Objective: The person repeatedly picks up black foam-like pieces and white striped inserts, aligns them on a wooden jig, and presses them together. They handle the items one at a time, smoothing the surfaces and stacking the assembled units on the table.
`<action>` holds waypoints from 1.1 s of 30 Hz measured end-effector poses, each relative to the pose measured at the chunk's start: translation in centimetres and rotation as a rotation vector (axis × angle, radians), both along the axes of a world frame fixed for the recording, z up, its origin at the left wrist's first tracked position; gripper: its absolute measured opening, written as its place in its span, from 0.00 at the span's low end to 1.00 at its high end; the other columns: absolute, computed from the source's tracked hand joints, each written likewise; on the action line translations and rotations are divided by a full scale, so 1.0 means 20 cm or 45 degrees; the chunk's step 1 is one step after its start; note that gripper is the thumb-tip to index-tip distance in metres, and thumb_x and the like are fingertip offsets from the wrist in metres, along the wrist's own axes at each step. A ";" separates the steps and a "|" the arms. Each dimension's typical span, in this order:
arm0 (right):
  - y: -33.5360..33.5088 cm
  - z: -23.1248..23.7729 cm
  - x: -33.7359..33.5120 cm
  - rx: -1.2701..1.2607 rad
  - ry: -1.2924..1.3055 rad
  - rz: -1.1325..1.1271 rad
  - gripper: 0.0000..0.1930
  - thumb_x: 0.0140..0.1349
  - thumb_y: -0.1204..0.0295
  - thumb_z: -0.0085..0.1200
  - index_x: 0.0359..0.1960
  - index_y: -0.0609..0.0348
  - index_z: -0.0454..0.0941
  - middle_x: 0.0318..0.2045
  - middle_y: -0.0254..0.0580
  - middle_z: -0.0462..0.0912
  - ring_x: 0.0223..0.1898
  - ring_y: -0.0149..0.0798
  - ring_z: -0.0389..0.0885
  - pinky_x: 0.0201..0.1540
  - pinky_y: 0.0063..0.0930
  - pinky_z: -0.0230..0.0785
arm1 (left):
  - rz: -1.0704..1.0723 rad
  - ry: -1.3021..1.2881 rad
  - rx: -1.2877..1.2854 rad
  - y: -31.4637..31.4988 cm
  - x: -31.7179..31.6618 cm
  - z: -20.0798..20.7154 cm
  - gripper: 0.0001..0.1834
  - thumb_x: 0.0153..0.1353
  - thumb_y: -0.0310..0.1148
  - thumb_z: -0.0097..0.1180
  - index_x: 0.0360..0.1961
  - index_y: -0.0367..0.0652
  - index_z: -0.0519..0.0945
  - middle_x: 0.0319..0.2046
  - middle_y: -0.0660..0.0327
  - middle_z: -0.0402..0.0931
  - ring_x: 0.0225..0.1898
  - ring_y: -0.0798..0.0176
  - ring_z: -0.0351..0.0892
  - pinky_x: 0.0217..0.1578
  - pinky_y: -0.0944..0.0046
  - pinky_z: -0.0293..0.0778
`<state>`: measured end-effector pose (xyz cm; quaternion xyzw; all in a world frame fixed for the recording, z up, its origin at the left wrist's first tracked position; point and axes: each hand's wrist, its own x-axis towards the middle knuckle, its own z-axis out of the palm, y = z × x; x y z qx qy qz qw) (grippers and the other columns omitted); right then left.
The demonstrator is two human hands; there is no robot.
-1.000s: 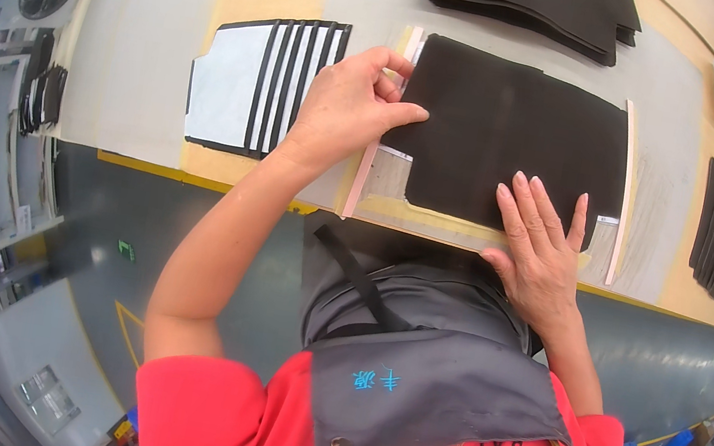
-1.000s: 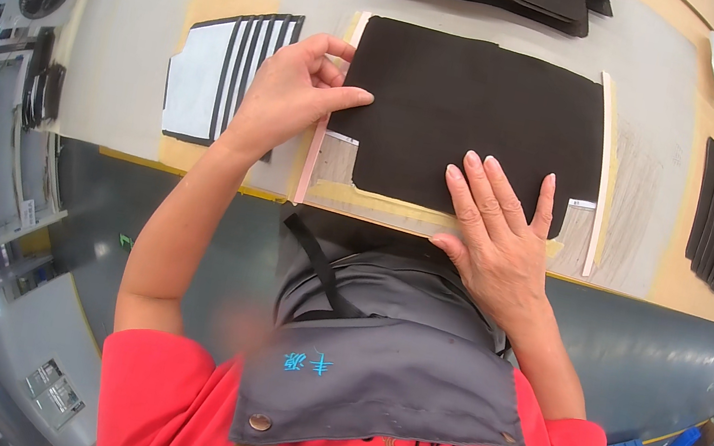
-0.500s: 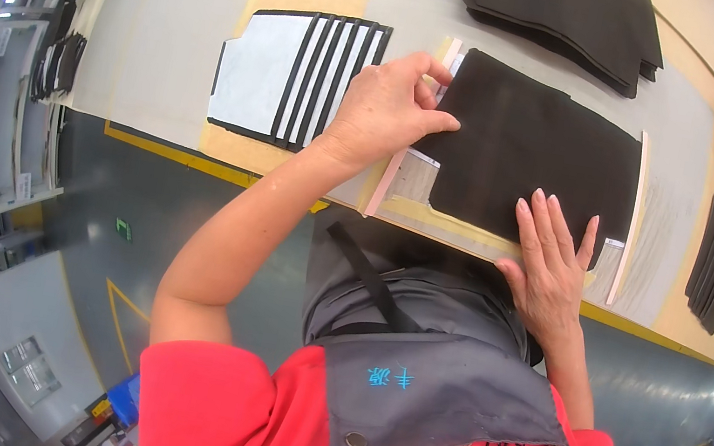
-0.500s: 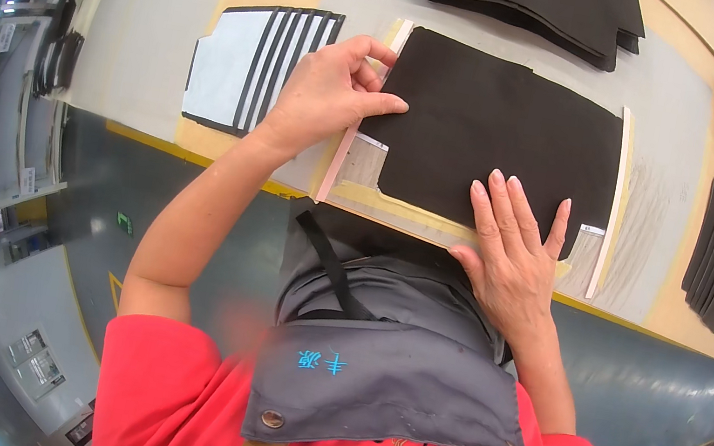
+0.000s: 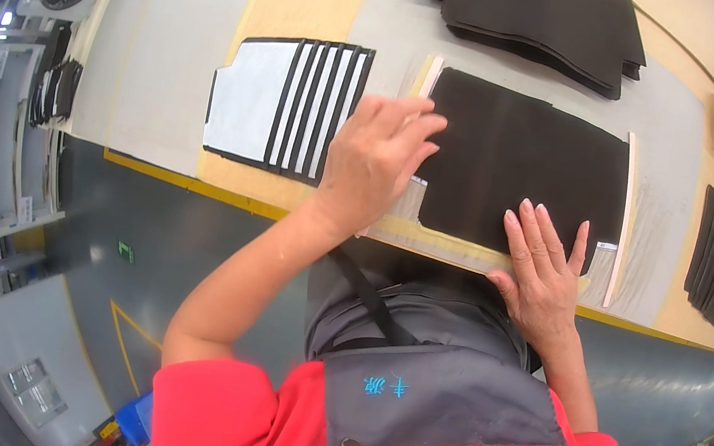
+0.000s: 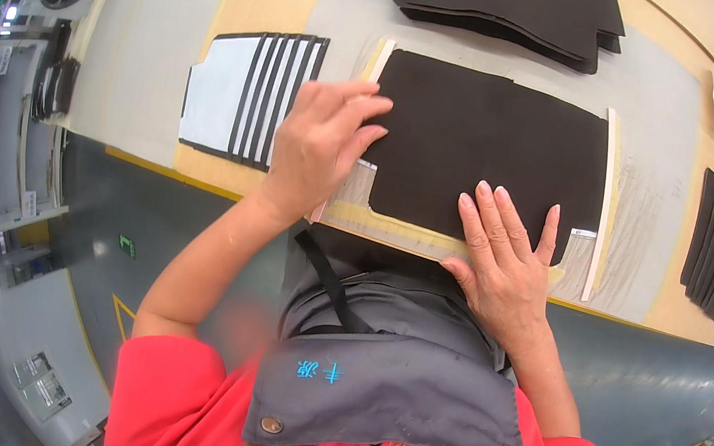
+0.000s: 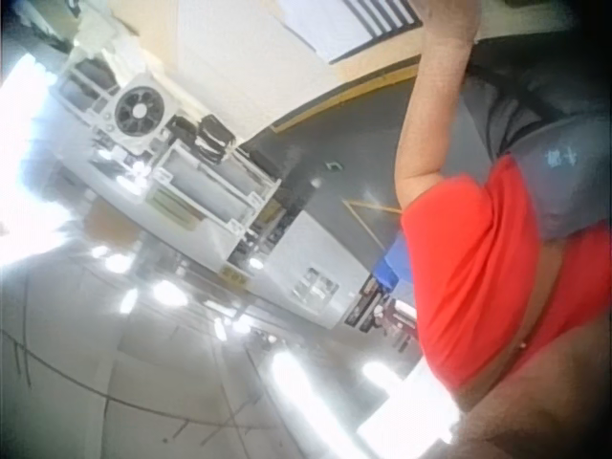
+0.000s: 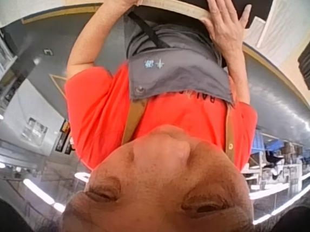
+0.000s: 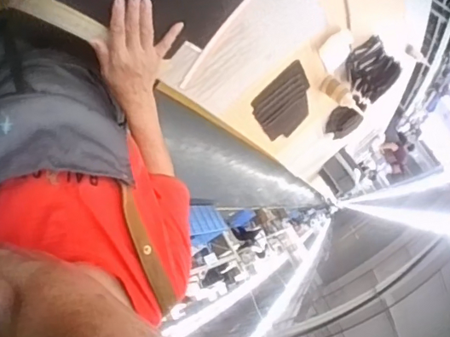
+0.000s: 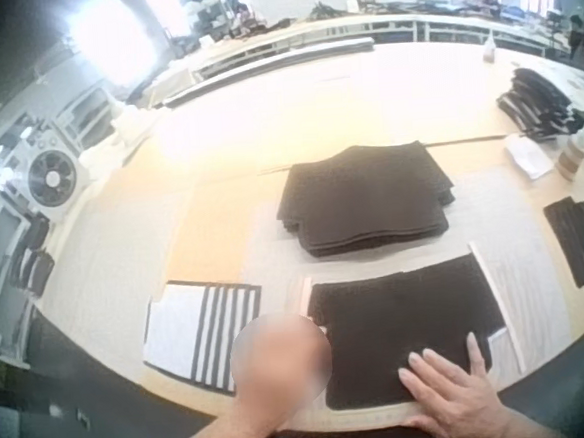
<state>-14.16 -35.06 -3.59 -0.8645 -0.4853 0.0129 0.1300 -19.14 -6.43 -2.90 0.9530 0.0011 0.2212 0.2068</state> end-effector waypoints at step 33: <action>0.00 0.00 0.00 0.026 0.031 -0.032 0.36 0.66 0.49 0.56 0.72 0.51 0.70 0.73 0.35 0.70 0.74 0.38 0.65 0.78 0.69 0.32 | 0.024 0.172 0.014 -0.44 -0.03 -0.06 0.23 0.63 0.35 0.65 0.59 0.47 0.79 0.55 0.58 0.71 0.61 0.53 0.69 0.68 0.38 0.54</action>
